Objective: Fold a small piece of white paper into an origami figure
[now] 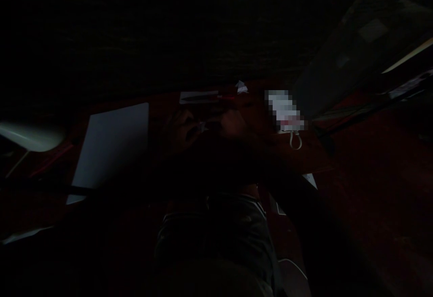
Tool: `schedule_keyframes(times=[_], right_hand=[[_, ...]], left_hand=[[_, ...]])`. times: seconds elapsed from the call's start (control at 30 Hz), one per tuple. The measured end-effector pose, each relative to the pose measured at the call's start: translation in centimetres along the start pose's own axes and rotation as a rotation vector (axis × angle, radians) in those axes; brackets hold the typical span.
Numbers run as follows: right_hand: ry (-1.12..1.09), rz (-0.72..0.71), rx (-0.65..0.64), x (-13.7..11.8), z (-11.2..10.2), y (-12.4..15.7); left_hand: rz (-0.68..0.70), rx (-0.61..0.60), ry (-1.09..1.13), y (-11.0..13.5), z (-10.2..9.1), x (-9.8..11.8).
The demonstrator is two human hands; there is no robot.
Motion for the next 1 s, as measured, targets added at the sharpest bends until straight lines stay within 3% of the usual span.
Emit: schedule_keyframes(times=[0.3, 0.5, 0.73, 1.0], right_hand=[[0.097, 0.020, -0.014, -0.7, 0.0, -0.2], [0.087, -0.093, -0.034, -2.1, 0.5, 0.4], [0.088, -0.166, 0.036, -2.4, 0.6, 0.6], [0.009, -0.157, -0.008, -1.7, 1.2, 0.1]], left_hand=[[0.009, -0.003, 0.031, 0.1, 0.1, -1.2], [0.069, 0.001, 0.061, 0.1, 0.7, -2.6], [0.097, 0.009, 0.101, -0.2, 0.8, -2.7], [0.076, 0.095, 0.185, 0.0, 0.8, -2.9]])
Point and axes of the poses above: each hand's wrist, its own y-axis away from the middle knuckle, its own z-axis out of the palm, x = y × z, the point moved 9 cm from there along -y, towards the middle knuckle, and after that the axes turned 4 degrees about z, right-handed, at the moved point
